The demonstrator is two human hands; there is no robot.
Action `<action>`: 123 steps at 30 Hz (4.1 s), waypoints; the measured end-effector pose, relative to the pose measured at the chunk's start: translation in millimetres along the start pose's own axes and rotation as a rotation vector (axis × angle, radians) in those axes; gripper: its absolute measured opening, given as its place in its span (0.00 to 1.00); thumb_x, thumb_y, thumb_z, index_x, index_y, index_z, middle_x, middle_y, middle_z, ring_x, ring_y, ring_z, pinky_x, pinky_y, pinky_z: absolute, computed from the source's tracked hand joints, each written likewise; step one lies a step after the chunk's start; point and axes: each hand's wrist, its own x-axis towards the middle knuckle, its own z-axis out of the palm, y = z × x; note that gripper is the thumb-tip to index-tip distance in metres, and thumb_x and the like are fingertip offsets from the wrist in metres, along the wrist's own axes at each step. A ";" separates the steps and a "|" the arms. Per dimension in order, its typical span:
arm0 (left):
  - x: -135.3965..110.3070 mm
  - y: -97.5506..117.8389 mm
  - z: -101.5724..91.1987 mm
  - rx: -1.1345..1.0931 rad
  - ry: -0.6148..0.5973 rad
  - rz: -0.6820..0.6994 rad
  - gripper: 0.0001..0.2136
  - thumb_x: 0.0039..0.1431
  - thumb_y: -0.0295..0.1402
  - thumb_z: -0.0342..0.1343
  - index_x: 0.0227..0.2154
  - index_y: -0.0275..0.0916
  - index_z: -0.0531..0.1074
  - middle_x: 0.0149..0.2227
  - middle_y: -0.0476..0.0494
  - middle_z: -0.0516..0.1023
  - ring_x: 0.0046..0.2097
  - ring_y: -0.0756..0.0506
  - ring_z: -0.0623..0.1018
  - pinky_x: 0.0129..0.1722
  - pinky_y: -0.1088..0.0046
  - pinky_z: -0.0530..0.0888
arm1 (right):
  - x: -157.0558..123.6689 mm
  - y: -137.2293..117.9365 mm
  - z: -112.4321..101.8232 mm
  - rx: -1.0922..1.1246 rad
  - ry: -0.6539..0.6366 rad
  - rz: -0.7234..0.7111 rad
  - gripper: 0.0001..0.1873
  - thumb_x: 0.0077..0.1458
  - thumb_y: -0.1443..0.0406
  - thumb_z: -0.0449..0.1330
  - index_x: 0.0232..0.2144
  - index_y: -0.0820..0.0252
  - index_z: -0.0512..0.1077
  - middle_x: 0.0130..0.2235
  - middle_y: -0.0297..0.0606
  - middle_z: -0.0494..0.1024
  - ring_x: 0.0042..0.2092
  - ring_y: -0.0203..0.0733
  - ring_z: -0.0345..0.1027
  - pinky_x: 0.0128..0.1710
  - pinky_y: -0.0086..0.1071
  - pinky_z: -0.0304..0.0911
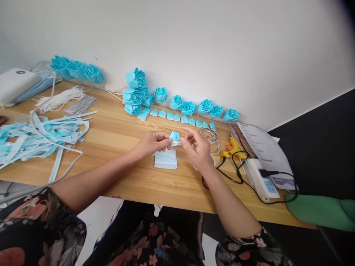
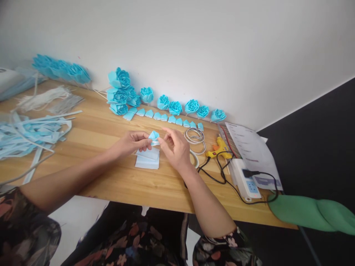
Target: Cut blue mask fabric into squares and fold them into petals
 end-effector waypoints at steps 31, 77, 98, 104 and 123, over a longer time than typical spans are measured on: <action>-4.7 7.9 -6.3 -0.031 -0.242 -0.033 0.11 0.57 0.38 0.53 0.25 0.36 0.68 0.21 0.50 0.70 0.24 0.53 0.67 0.23 0.78 0.63 | 6.2 3.5 -11.1 0.183 -0.237 -0.243 0.07 0.63 0.65 0.55 0.35 0.53 0.73 0.35 0.35 0.77 0.40 0.41 0.70 0.47 0.42 0.64; -2.0 -2.7 -0.7 0.189 0.077 0.201 0.14 0.58 0.41 0.52 0.24 0.35 0.69 0.22 0.50 0.69 0.25 0.53 0.67 0.25 0.77 0.63 | 0.1 0.7 10.2 0.652 -0.290 0.507 0.11 0.53 0.56 0.61 0.29 0.59 0.70 0.27 0.31 0.70 0.29 0.35 0.64 0.32 0.30 0.63; 1.1 -1.8 -1.2 0.059 -0.017 0.039 0.12 0.52 0.41 0.58 0.26 0.35 0.67 0.19 0.53 0.66 0.21 0.55 0.63 0.21 0.79 0.58 | -1.8 3.4 7.7 0.456 -0.346 0.385 0.10 0.56 0.59 0.57 0.28 0.59 0.67 0.26 0.29 0.65 0.28 0.33 0.58 0.28 0.27 0.53; -0.6 -6.3 1.2 0.140 -0.016 0.095 0.11 0.52 0.40 0.57 0.25 0.35 0.68 0.22 0.52 0.66 0.24 0.54 0.64 0.23 0.78 0.59 | -2.8 1.6 10.7 0.396 -0.357 0.371 0.11 0.55 0.60 0.57 0.25 0.58 0.64 0.25 0.28 0.62 0.26 0.33 0.56 0.25 0.27 0.51; 3.5 -3.8 -13.6 0.121 -0.045 -0.069 0.15 0.51 0.44 0.60 0.28 0.34 0.72 0.20 0.52 0.67 0.23 0.54 0.63 0.23 0.79 0.59 | 15.7 37.4 -44.0 -0.150 -0.139 0.260 0.14 0.57 0.66 0.55 0.46 0.58 0.73 0.43 0.40 0.78 0.46 0.45 0.70 0.49 0.37 0.60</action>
